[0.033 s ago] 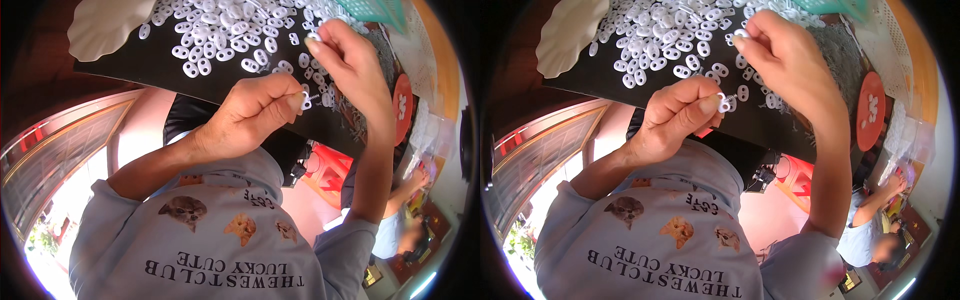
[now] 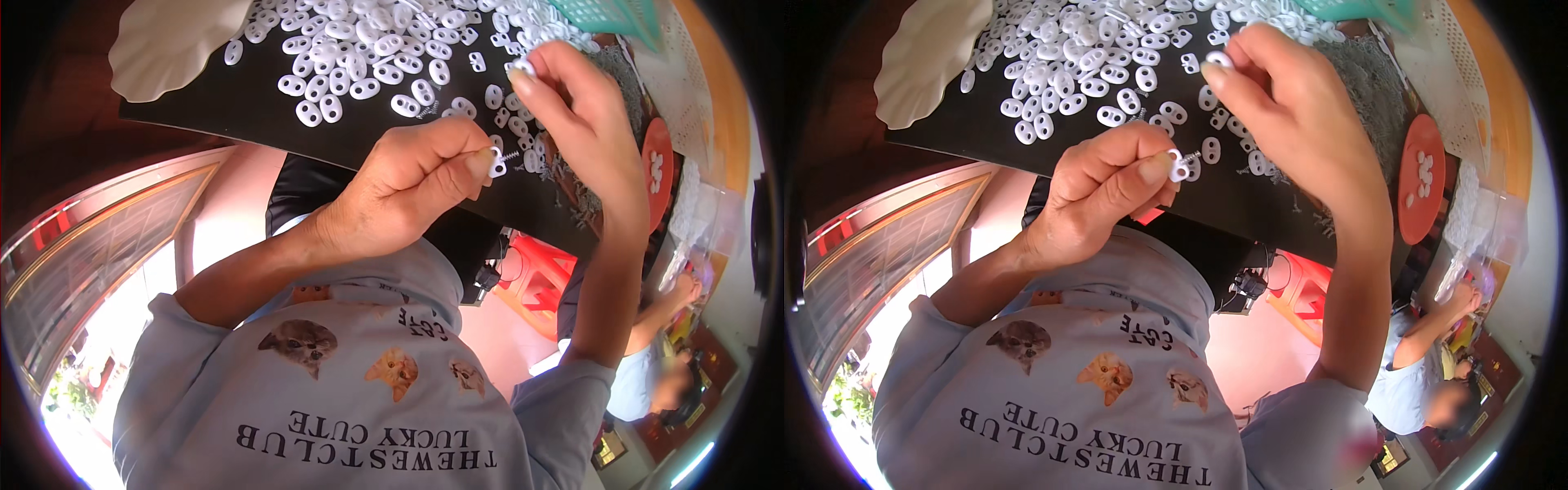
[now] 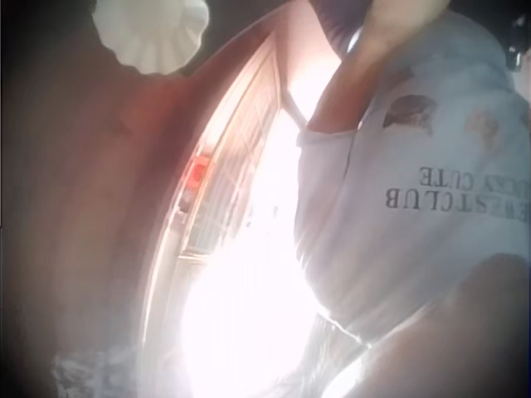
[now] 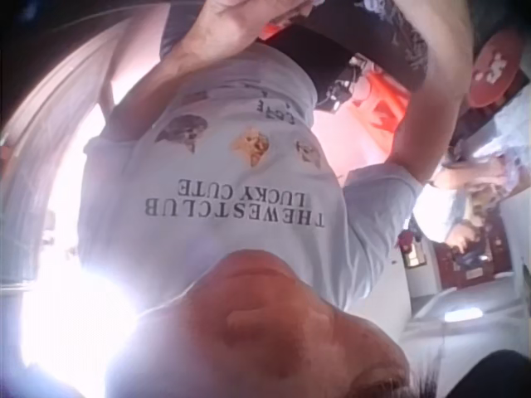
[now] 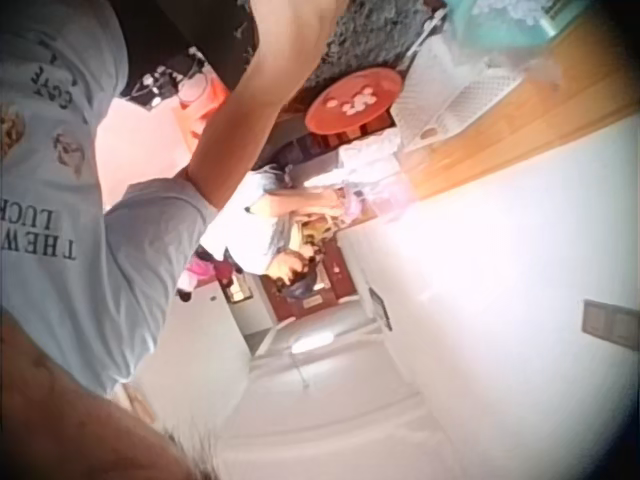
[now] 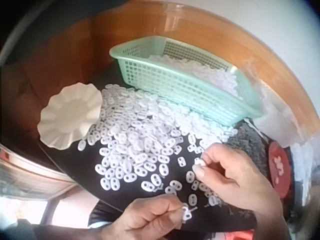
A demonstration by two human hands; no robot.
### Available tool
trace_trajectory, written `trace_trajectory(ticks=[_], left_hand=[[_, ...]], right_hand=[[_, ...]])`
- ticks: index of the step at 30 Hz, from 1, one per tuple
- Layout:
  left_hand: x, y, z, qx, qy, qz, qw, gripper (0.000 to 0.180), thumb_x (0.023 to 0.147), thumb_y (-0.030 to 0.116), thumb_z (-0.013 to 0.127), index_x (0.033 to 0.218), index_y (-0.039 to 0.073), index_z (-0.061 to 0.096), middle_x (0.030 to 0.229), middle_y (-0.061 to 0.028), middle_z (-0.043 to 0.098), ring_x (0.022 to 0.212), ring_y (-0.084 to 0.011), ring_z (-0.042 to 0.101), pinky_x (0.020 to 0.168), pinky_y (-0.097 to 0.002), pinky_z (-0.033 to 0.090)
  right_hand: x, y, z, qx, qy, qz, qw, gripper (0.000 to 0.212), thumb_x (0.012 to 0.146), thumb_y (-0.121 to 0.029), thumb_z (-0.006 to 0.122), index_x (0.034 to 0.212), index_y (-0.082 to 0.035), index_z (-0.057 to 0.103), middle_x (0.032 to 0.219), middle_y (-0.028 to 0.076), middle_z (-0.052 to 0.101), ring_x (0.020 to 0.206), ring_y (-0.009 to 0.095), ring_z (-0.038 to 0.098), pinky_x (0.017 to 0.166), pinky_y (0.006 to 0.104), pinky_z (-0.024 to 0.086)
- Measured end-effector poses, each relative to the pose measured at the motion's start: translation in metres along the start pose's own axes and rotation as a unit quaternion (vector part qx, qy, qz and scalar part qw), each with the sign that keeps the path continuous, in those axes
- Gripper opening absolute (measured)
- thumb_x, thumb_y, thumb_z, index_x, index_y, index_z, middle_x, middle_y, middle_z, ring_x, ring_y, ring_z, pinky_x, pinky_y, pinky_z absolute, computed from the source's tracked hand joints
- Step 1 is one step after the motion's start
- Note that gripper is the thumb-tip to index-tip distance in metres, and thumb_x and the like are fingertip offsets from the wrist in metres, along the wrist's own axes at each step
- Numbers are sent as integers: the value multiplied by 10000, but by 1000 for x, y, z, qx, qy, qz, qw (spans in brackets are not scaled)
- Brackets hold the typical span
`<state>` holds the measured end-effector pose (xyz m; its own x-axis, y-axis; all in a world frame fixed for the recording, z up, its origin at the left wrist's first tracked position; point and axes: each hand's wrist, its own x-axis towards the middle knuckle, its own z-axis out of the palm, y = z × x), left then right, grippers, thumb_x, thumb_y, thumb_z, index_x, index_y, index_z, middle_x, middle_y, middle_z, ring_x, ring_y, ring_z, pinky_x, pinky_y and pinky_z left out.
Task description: Inserting tiny metal springs into small white plastic cord locks or components at a workbench.
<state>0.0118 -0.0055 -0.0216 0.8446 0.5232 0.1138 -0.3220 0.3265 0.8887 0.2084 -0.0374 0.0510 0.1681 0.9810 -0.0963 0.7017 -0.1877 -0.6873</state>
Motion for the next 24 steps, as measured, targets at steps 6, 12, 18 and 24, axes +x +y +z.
trace_trajectory(ticks=[6,12,18,24], left_hand=[[2,7,6,11,-17,-34,999,173,1007,155,447,947,21,538,756,12,490,653,-44,407,576,-186,327],[3,15,8,31,-46,-107,993,166,991,149,473,923,14,541,772,15,500,668,-44,404,588,-187,323],[3,17,11,86,-45,-97,991,165,953,88,479,823,5,539,715,-14,510,670,-84,473,618,-245,404],[3,21,12,104,-76,-96,987,117,953,69,469,911,-11,543,740,12,473,675,-58,399,608,-210,347]], right_hand=[[-52,3,-4,188,-10,39,981,170,949,-137,560,875,14,537,694,-21,467,647,53,402,574,215,346],[-69,2,-2,233,-30,46,971,194,946,-151,570,857,18,531,702,-19,472,654,52,393,578,207,335],[-74,2,5,229,-24,27,973,206,936,-148,584,818,14,534,654,-28,442,599,37,365,523,210,307],[-74,9,7,185,-30,-31,982,210,934,-137,578,787,1,518,580,-42,383,528,27,317,454,226,254]])
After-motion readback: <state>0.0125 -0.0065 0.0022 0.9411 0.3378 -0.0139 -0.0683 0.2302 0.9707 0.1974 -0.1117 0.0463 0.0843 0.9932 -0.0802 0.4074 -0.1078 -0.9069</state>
